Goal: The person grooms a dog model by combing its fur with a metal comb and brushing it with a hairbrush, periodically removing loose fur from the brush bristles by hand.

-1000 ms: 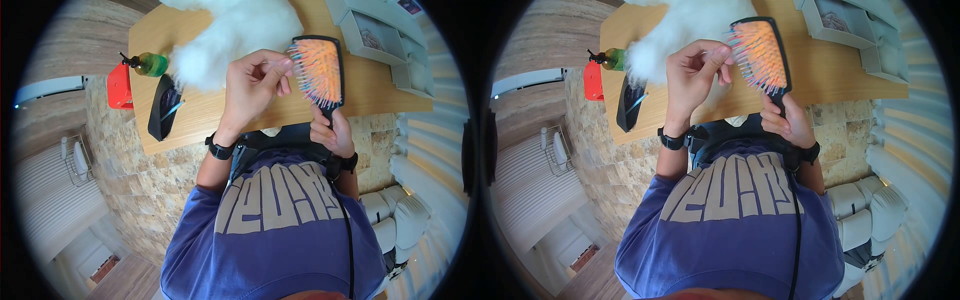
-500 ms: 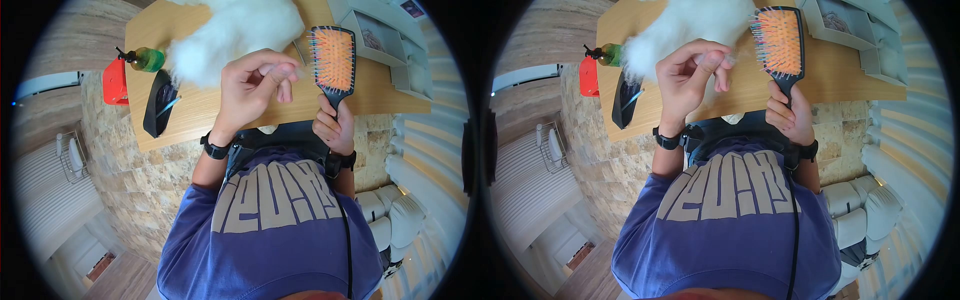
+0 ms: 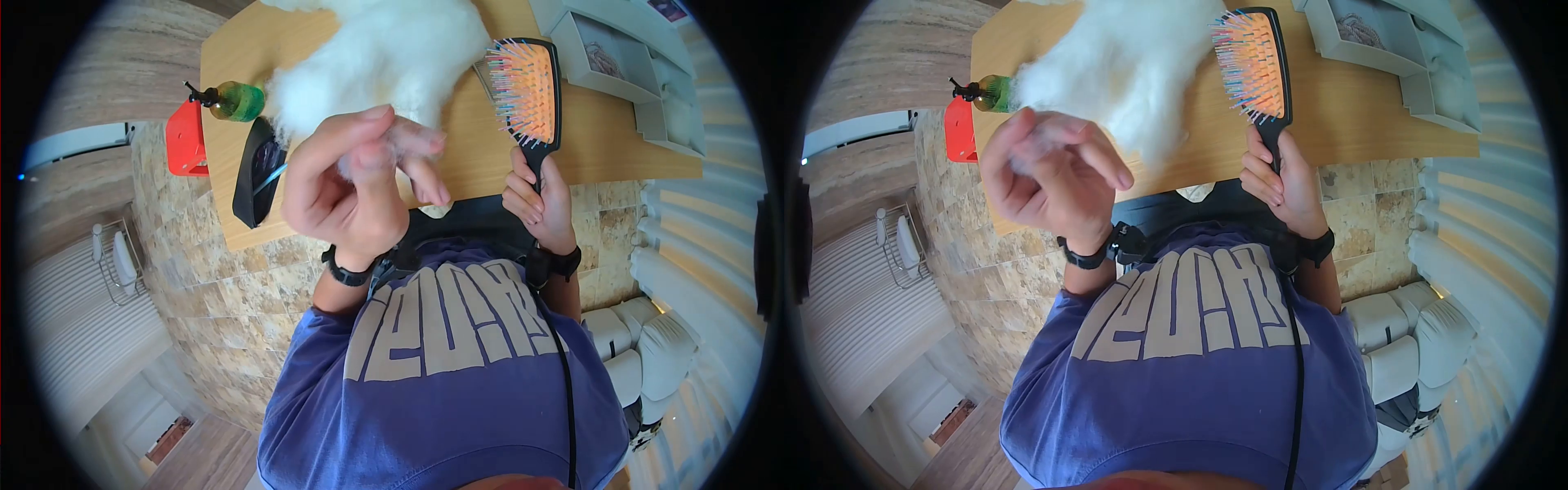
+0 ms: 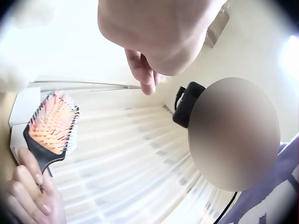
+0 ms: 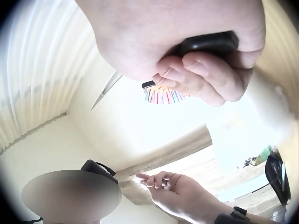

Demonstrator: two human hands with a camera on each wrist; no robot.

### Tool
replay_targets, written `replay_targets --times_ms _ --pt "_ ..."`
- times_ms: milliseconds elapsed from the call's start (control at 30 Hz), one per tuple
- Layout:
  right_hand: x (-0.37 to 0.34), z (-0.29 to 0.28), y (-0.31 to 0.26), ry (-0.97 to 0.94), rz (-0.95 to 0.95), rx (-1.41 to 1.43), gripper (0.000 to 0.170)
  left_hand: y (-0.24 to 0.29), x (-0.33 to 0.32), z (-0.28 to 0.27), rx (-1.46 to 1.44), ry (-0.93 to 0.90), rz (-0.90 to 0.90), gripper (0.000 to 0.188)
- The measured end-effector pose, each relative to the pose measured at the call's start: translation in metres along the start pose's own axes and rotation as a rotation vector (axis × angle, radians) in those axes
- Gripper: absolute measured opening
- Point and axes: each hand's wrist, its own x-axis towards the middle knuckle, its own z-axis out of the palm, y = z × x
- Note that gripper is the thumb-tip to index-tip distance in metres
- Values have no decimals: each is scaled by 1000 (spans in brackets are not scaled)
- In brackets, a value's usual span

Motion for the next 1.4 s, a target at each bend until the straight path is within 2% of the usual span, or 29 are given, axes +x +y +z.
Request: replay_targets --times_ms 133,200,233,267,333,367,467,667,800,867,1000,1067,1200,1267,1300,1367,1400 --pt "1 0 1 1 18 -5 40 -3 4 3 31 -6 -22 19" --pt "1 1 2 -18 22 -16 40 -8 6 7 173 -93 -202 18" --pt "1 2 2 -32 31 -11 41 -11 4 13 147 -64 -297 15" --pt "0 3 3 -45 41 -5 41 -15 3 15 145 -66 -298 15" --pt "-2 5 3 -48 70 17 42 -30 2 14 480 -276 -79 13" --pt "-3 6 3 -54 101 37 43 -34 3 15 561 -308 8 19" --pt "-3 4 3 -126 132 142 45 -40 -3 13 628 -265 -64 26" --pt "-2 5 3 -92 142 100 45 -41 -8 20 614 -309 -267 35" --pt "-2 5 5 -54 142 33 43 -45 -16 16 649 -266 -268 36" --pt "-2 5 5 -79 99 -45 41 -47 -19 14 496 -171 -542 32" --pt "-4 4 3 -44 135 -49 39 -48 -19 9 452 -214 -562 24" --pt "-5 3 4 -89 148 -27 40 -42 -14 8 537 -374 -496 15" --pt "-6 6 5 -30 177 -119 40 -39 -10 4 562 -331 -558 12" --pt "-6 9 8 -56 219 -54 41 -38 -8 1 453 -285 -708 14" --pt "-5 10 10 -57 219 -52 41 -38 -9 1 455 -286 -708 14" --pt "-1 12 14 -27 151 -94 40 -38 -13 5 780 -335 -325 6" --pt "0 14 14 -28 155 -93 40 -38 -14 8 783 -333 -327 6"
